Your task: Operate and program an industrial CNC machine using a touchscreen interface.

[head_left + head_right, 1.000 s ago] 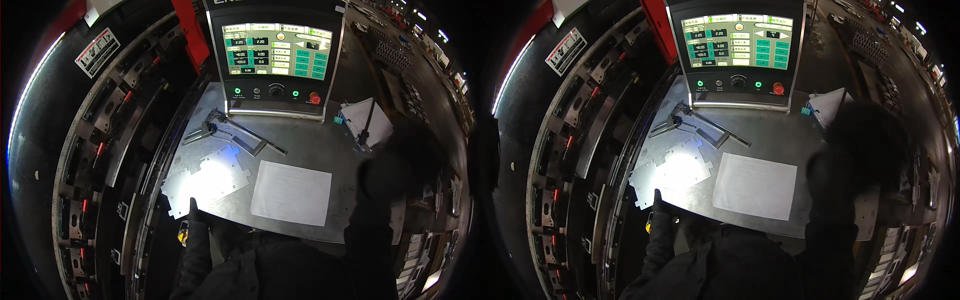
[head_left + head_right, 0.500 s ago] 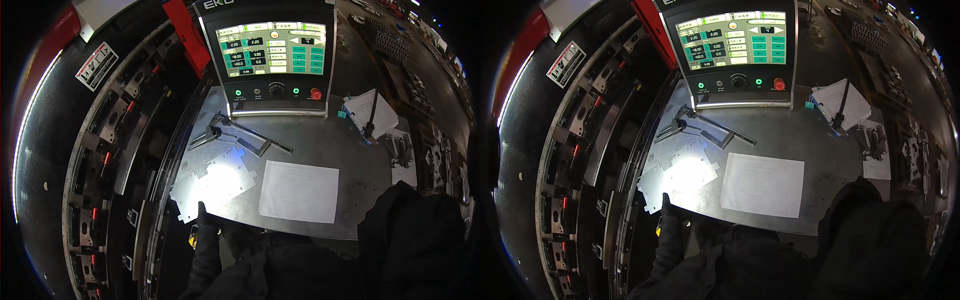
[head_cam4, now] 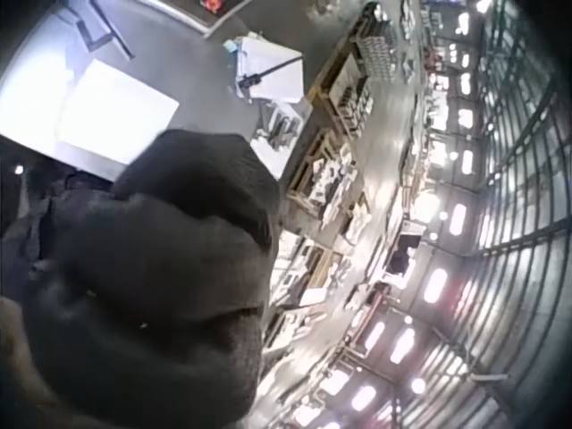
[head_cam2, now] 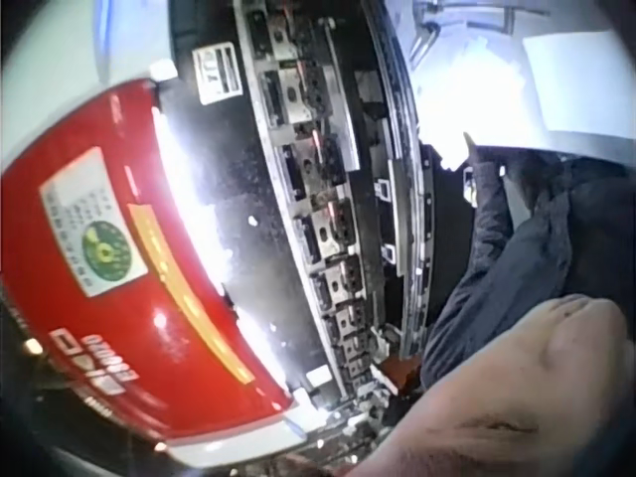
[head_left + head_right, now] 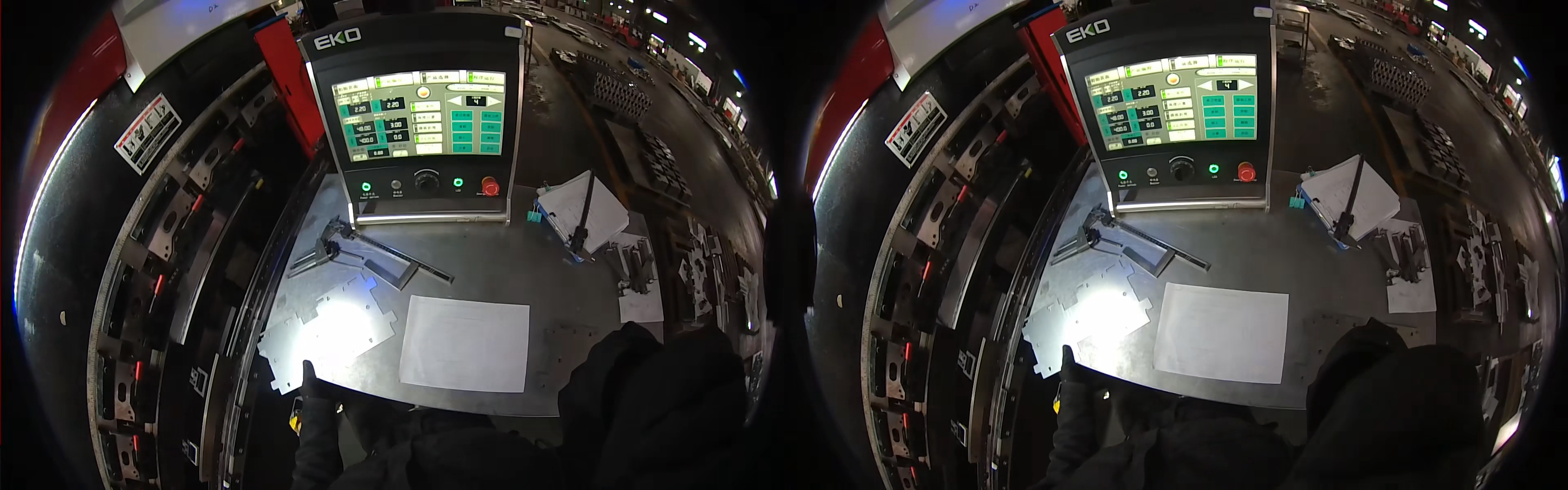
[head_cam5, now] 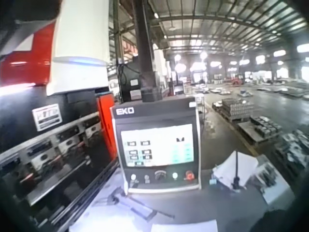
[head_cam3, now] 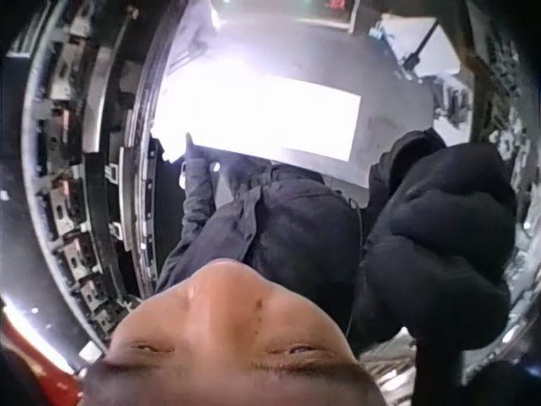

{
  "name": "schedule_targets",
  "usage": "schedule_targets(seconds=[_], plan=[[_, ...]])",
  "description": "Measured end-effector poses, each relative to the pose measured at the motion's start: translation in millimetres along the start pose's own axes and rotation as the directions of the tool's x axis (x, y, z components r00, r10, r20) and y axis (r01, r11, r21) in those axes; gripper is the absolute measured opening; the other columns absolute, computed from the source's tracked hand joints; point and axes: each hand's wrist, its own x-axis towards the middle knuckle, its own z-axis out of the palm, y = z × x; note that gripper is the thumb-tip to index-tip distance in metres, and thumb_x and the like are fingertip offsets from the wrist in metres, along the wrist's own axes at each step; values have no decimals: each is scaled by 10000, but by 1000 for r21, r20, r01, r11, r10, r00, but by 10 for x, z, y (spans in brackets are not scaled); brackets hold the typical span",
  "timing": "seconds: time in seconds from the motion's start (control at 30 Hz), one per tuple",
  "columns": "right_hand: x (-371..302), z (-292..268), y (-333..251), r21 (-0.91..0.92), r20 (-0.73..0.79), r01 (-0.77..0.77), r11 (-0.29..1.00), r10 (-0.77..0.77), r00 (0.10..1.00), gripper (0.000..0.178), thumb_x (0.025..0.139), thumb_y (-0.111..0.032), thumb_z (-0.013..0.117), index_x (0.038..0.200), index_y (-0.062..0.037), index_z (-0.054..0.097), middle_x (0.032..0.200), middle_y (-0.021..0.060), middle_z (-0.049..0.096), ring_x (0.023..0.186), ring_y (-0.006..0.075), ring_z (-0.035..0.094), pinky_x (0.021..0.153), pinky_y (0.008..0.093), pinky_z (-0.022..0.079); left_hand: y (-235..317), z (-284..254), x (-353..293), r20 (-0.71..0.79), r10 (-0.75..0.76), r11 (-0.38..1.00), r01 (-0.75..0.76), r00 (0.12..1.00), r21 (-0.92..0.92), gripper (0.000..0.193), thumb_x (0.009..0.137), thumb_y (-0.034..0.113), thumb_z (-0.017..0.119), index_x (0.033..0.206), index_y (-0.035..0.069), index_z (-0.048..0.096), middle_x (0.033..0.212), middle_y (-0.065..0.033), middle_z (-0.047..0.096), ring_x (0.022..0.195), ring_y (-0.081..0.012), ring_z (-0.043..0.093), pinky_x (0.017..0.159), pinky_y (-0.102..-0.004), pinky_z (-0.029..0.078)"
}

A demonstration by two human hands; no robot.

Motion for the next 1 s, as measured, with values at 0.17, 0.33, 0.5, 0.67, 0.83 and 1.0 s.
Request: schedule_targets(seconds=[0.17, 0.33, 0.5, 0.67, 0.83, 1.0], plan=[[166, 295, 95, 193, -48, 41, 980, -32, 998, 137, 849, -197, 484, 871, -100, 578, 821, 65, 562, 645, 195, 476, 614, 372, 423, -61, -47, 62, 89, -46, 986, 60, 995, -156, 664, 899, 497, 408, 1367, 33, 325, 1298, -211, 461, 1143, -361, 496, 960, -443, 412], [268, 542, 264, 348, -82, 98, 932, -74, 994, 146, 853, -184, 484, 901, -89, 584, 826, 66, 570, 643, 190, 482, 615, 356, 427, -184, 91, 45, 44, -4, 998, 7, 999, -65, 694, 895, 521, 396, 1379, 33, 299, 1318, -219, 436, 1173, -379, 463, 983, -457, 387], [307, 662, 163, 550, -102, 179, 815, -148, 984, 160, 857, -172, 484, 931, -78, 590, 832, 67, 577, 642, 184, 489, 616, 340, 431, 36, -13, -73, 65, -81, 981, 91, 995, -169, 706, 894, 524, 395, 1387, 33, 277, 1336, -215, 417, 1183, -382, 450, 993, -462, 376], [270, 887, 219, 717, -219, 275, 640, -167, 961, 177, 861, -159, 484, 961, -68, 596, 837, 69, 584, 640, 179, 495, 617, 324, 435, -74, -187, 309, 161, -8, 1000, 7, 987, 6, 711, 895, 521, 401, 1392, 31, 263, 1352, -201, 403, 1186, -367, 451, 991, -447, 383], [577, 1127, 130, 832, -224, 278, 480, -167, 960, 195, 865, -147, 483, 990, -57, 603, 842, 70, 592, 638, 174, 501, 617, 308, 439, -82, -412, 86, 94, -4, 997, -3, 996, 74, 697, 896, 509, 414, 1384, 31, 275, 1347, -194, 408, 1181, -339, 463, 983, -418, 397], [647, 1157, -153, 934, -144, 195, 299, -184, 972, 216, 869, -135, 483, 1020, -46, 609, 847, 71, 599, 637, 168, 508, 618, 292, 442, -140, 84, 268, -20, -68, 993, 70, 997, 91, 633, 907, 480, 412, 1350, 33, 343, 1294, -187, 467, 1137, -314, 507, 965, -384, 418]])
